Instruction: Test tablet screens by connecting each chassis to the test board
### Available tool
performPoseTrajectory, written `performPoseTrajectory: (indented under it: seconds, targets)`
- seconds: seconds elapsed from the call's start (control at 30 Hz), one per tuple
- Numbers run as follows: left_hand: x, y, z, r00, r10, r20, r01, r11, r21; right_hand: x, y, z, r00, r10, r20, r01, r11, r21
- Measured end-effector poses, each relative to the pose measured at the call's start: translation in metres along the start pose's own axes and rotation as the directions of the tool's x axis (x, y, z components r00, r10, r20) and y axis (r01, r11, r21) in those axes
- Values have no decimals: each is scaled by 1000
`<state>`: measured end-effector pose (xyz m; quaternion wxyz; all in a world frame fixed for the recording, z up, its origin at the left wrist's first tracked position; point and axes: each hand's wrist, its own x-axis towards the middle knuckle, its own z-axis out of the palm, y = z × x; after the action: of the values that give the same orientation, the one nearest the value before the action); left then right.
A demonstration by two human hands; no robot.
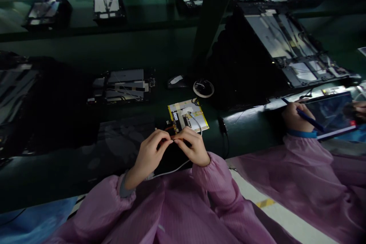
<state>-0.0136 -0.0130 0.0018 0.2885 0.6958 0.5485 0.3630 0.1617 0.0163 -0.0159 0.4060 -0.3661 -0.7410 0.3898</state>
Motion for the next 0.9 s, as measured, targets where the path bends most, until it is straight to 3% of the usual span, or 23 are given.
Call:
performPoseTrajectory:
  seconds: [0.33, 0.67, 0.9]
  targets:
    - [1, 2, 1, 999, -52, 10, 52, 999, 4, 1, -2, -2, 1000, 18, 20, -18, 1000, -1]
    - [2, 4, -2, 999, 37, -3, -37, 999, 20, 0, 1, 0, 1000, -15, 11, 14, 999, 39]
    - [1, 4, -3, 1000, 27, 16, -27, 1000, 14, -1, 3, -1, 999, -17, 29, 19, 997, -72]
